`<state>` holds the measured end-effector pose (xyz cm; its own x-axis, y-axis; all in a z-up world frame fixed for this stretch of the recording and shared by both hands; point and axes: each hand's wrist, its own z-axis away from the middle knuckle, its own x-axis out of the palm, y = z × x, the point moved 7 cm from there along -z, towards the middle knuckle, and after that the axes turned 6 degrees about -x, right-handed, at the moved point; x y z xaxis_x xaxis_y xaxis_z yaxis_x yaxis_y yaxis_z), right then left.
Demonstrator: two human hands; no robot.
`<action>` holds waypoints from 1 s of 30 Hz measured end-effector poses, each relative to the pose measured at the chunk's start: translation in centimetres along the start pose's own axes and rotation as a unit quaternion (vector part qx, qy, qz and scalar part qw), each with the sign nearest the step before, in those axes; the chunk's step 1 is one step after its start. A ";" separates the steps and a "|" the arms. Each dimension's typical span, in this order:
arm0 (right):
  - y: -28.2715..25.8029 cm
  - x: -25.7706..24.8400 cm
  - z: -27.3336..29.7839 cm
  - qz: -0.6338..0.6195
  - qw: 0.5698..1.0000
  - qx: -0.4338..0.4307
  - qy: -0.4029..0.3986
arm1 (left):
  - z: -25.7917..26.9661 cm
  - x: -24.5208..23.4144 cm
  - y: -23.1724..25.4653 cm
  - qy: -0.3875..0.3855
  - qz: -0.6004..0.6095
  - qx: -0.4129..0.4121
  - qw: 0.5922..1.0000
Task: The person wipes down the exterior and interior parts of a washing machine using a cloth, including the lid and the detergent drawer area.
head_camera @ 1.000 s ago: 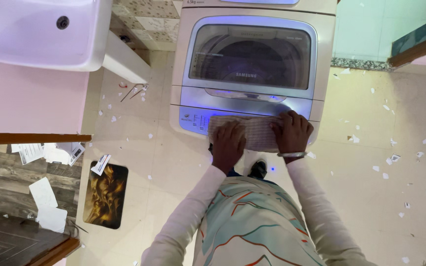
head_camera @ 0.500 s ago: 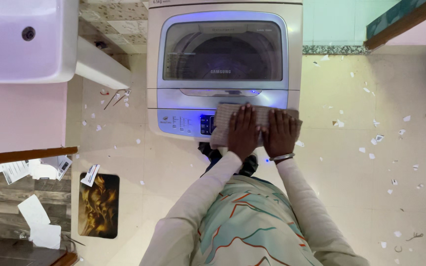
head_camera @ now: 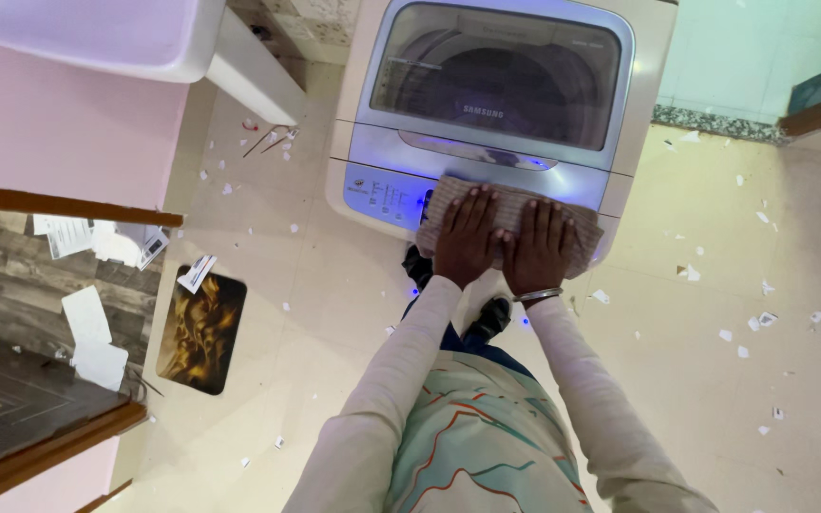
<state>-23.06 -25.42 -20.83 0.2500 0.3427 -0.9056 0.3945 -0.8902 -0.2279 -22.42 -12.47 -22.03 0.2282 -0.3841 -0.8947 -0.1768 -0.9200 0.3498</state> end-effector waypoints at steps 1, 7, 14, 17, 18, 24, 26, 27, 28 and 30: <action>-1.1 0.3 -0.6 -0.001 1.000 -0.013 0.005 | 0.3 -0.5 -1.3 0.001 0.000 -0.017 1.000; -4.6 1.7 -1.7 -0.009 0.998 -0.061 -0.005 | 1.8 -2.8 -4.7 0.006 -0.008 -0.071 0.997; -1.9 -0.1 1.2 0.002 0.999 -0.049 0.002 | 1.8 -0.9 -0.9 -0.024 -0.064 -0.067 0.995; -1.4 -0.8 2.0 0.022 0.999 -0.036 -0.005 | 2.2 -1.5 -0.4 0.012 -0.005 -0.014 1.000; -1.4 -1.1 1.9 0.010 0.999 -0.034 -0.008 | 2.2 -1.7 -1.2 0.010 0.000 -0.011 1.000; -4.1 -0.2 -1.6 0.018 1.000 -0.022 0.011 | 1.2 -3.2 -6.8 -0.002 0.044 0.021 0.999; -6.5 1.3 -2.1 0.047 0.998 -0.033 0.012 | 1.6 -3.9 -9.4 0.030 0.044 0.026 0.998; -8.0 1.9 -2.5 0.063 0.997 -0.037 0.032 | 1.8 -4.1 -11.0 0.025 0.046 0.028 0.998; -9.6 2.3 -2.7 0.079 0.995 -0.041 0.053 | 2.1 -4.5 -12.3 0.030 0.053 0.029 0.998; -12.2 3.5 -3.5 0.091 0.994 -0.038 0.046 | 2.6 -5.3 -14.6 0.035 0.062 0.024 0.997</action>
<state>-23.87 -12.32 -20.02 0.4020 0.2070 -0.8919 0.4004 -0.9158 -0.0321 -23.51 3.22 -23.18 0.2678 -0.4999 -0.8236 -0.2531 -0.8613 0.4405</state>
